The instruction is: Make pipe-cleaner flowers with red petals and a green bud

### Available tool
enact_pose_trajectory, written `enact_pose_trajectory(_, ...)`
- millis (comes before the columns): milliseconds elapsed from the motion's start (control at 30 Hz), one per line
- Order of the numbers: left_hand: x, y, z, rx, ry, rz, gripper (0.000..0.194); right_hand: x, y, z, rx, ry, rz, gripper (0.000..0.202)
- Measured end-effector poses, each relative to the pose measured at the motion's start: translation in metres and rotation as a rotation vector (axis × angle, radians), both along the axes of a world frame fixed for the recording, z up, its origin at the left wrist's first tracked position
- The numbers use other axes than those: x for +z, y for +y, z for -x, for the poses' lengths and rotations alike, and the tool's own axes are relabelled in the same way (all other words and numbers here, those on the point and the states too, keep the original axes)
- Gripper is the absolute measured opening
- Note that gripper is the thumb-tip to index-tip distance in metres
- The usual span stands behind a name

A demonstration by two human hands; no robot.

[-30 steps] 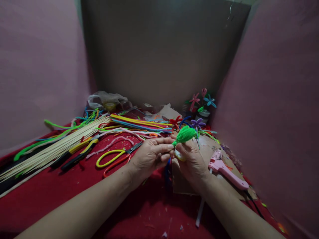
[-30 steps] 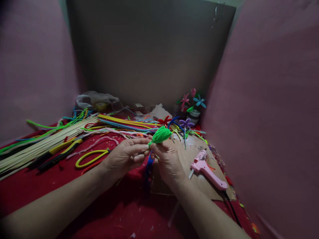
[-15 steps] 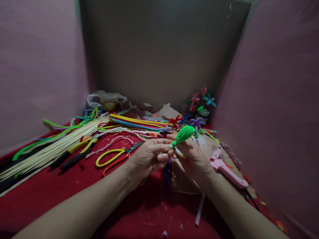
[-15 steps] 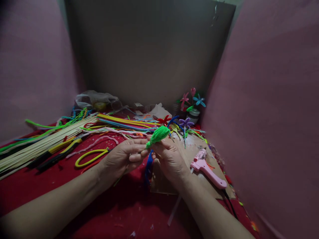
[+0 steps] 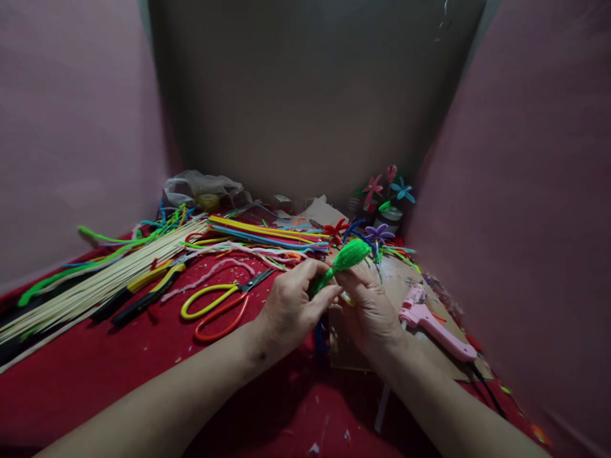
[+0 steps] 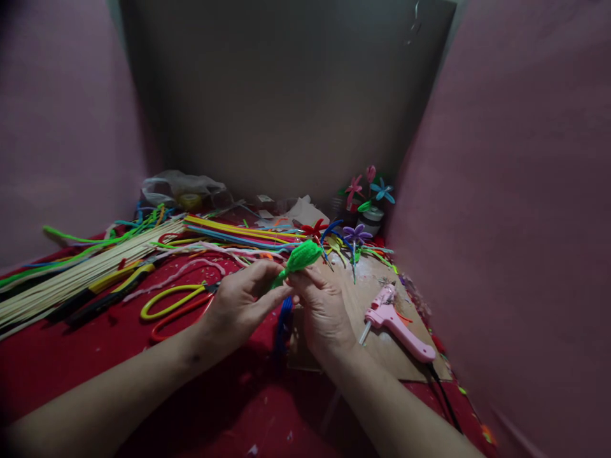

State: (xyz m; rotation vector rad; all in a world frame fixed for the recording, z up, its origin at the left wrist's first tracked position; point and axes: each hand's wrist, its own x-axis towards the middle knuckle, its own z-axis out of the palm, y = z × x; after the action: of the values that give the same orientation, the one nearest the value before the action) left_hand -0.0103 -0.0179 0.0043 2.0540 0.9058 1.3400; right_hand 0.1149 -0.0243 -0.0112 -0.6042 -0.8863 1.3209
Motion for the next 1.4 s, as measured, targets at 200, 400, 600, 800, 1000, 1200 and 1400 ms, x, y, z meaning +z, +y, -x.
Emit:
enact_pose_trajectory(200,-0.009,0.007,0.003,0.092,0.152,-0.315,0.014,0.0,-0.004,0.004,-0.021,-0.061,-0.002,0.011)
enact_pose_trajectory(400,0.002,0.003,0.001,-0.104,-0.144,0.291,0.011,0.0,0.0,-0.001,0.01,-0.087,-0.009,0.006)
enact_pose_trajectory(600,0.01,0.003,0.004,-0.327,-0.3,0.629,0.019,-0.003,0.006,-0.01,0.175,-0.099,-0.018,0.014)
enact_pose_trajectory(800,0.002,0.015,0.007,-0.52,-0.353,0.829,0.021,0.001,0.003,-0.015,0.276,-0.14,-0.005,0.032)
enact_pose_trajectory(1000,0.004,0.007,0.001,-0.253,-0.061,0.498,0.023,0.0,0.005,-0.008,0.095,-0.033,0.026,0.017)
enact_pose_trajectory(1200,-0.012,0.005,0.001,0.124,0.414,-0.288,0.015,-0.006,0.003,-0.001,0.003,-0.014,0.104,0.015)
enact_pose_trajectory(1400,-0.009,0.008,0.002,0.066,0.24,-0.148,0.019,-0.008,0.003,-0.001,-0.001,-0.039,0.101,0.01)
